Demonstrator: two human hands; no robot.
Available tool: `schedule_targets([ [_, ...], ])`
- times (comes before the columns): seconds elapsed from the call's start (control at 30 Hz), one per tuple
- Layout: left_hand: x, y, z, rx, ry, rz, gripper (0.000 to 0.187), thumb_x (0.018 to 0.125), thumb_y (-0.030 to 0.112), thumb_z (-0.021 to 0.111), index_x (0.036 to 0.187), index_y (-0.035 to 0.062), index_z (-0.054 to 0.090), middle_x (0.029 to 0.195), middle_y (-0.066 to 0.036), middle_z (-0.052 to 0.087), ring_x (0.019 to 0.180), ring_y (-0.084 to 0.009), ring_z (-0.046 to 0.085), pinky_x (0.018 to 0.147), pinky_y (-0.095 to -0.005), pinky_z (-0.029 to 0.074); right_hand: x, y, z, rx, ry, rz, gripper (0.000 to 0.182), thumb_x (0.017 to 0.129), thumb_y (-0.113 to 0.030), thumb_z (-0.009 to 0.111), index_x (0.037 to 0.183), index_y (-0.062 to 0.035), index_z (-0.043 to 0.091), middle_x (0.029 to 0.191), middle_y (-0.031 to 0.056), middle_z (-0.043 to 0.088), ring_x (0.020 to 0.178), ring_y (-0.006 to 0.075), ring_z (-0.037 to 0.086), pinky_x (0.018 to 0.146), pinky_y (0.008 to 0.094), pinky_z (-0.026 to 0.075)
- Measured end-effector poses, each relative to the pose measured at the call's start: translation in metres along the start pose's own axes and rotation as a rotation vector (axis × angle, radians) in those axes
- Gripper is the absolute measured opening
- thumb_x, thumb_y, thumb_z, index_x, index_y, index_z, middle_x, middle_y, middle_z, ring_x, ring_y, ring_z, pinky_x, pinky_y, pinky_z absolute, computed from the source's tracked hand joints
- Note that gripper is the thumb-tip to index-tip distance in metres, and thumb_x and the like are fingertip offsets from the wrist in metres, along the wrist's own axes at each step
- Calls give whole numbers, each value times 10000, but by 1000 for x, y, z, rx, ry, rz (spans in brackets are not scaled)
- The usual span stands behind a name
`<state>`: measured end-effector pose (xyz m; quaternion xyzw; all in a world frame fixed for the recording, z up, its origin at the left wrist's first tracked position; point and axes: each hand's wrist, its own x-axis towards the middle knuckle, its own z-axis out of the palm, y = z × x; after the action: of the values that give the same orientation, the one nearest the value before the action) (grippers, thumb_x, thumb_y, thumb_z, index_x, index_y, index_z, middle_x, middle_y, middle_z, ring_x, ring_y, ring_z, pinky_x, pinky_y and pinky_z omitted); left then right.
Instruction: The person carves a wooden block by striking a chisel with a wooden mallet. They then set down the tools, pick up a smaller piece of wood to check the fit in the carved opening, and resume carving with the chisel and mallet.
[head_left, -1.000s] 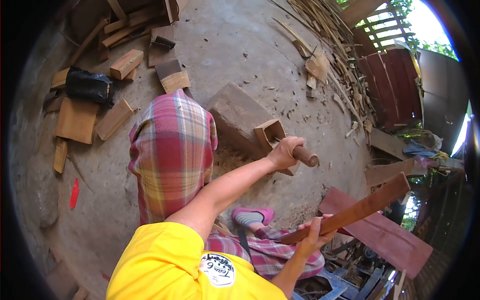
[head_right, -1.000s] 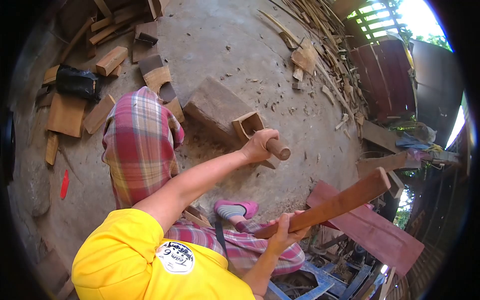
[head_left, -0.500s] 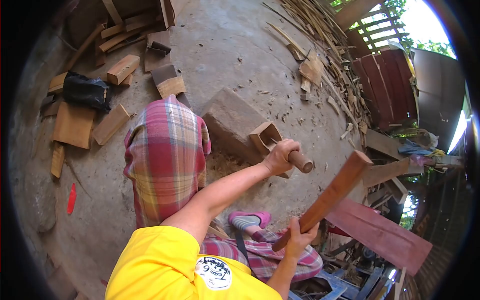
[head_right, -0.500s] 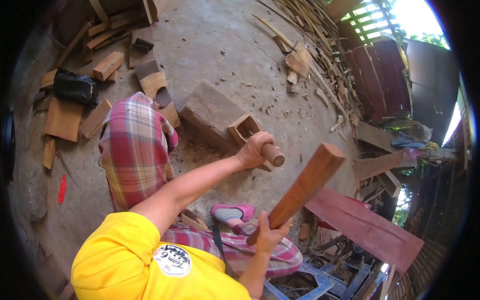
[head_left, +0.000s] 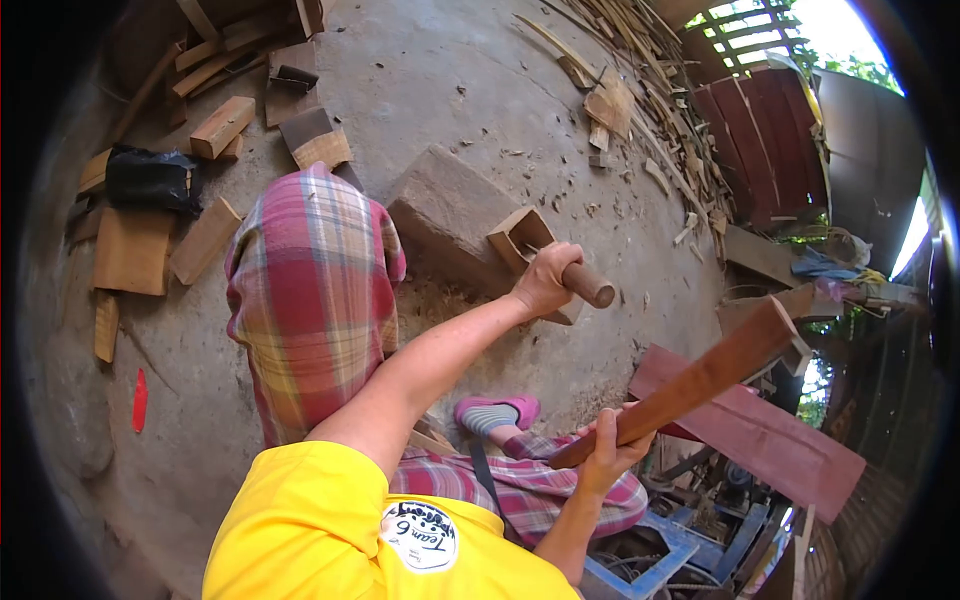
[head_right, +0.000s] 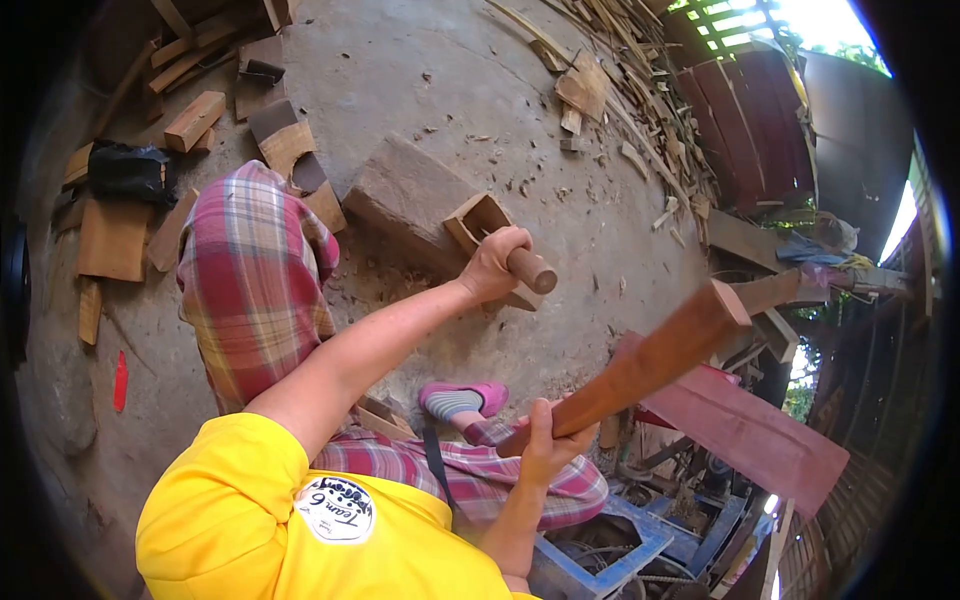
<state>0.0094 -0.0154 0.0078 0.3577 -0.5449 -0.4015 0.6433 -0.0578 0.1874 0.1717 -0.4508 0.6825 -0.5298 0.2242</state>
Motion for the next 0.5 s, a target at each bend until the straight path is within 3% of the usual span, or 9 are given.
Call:
schedule_targets([
  [0.1, 1, -1, 1, -10, 20, -56, 226, 728, 36, 703, 831, 37, 502, 797, -143, 544, 802, -336, 553, 708, -381, 448, -10, 36, 8, -47, 59, 60, 455, 802, -85, 744, 1153, -14, 463, 835, 85, 565, 577, 141, 584, 520, 265, 505],
  [0.13, 1, -1, 0, -10, 26, -48, 226, 728, 36, 703, 831, 37, 502, 797, -143, 544, 802, -336, 553, 708, -381, 448, -7, 82, -8, -401, -61, -18, 426, 806, -93, 747, 1123, -16, 472, 789, 68, 566, 558, 128, 578, 511, 264, 497],
  [0.2, 2, 0, -2, -35, 89, -85, 236, 738, 51, 722, 833, 36, 506, 806, -134, 542, 775, -314, 552, 697, -366, 450, -15, 57, 15, -122, -228, 389, 428, 807, -94, 751, 1129, -10, 483, 744, 44, 561, 531, 113, 557, 494, 260, 474],
  [0.3, 5, 6, -5, -92, 162, -32, 256, 659, -53, 637, 854, 44, 501, 817, -152, 541, 818, -365, 545, 707, -398, 436, -18, 52, 11, -143, -214, 397, 449, 805, -89, 755, 1153, -7, 483, 723, 32, 560, 514, 107, 539, 473, 254, 450],
  [0.4, 8, 20, -1, -131, 118, 12, 263, 658, -64, 630, 863, 46, 506, 821, -151, 541, 825, -365, 547, 708, -396, 437, -18, 33, 1, -54, -112, 311, 523, 802, -72, 747, 1237, -28, 460, 741, 31, 545, 538, 118, 544, 477, 253, 459],
  [0.43, 8, 21, 1, -149, 95, 8, 262, 658, -65, 626, 861, 48, 504, 826, -151, 546, 825, -364, 548, 705, -400, 438, -16, 23, 1, -45, -34, 237, 393, 830, -63, 686, 1159, -57, 471, 796, 40, 522, 560, 111, 535, 466, 265, 492],
  [0.5, 3, 14, 3, -124, 64, -14, 261, 656, -64, 625, 856, 49, 501, 820, -151, 542, 822, -364, 547, 703, -403, 437, -13, 6, -2, 52, -3, 103, 363, 843, -70, 668, 1141, -69, 461, 815, 36, 522, 579, 109, 534, 498, 266, 508],
])
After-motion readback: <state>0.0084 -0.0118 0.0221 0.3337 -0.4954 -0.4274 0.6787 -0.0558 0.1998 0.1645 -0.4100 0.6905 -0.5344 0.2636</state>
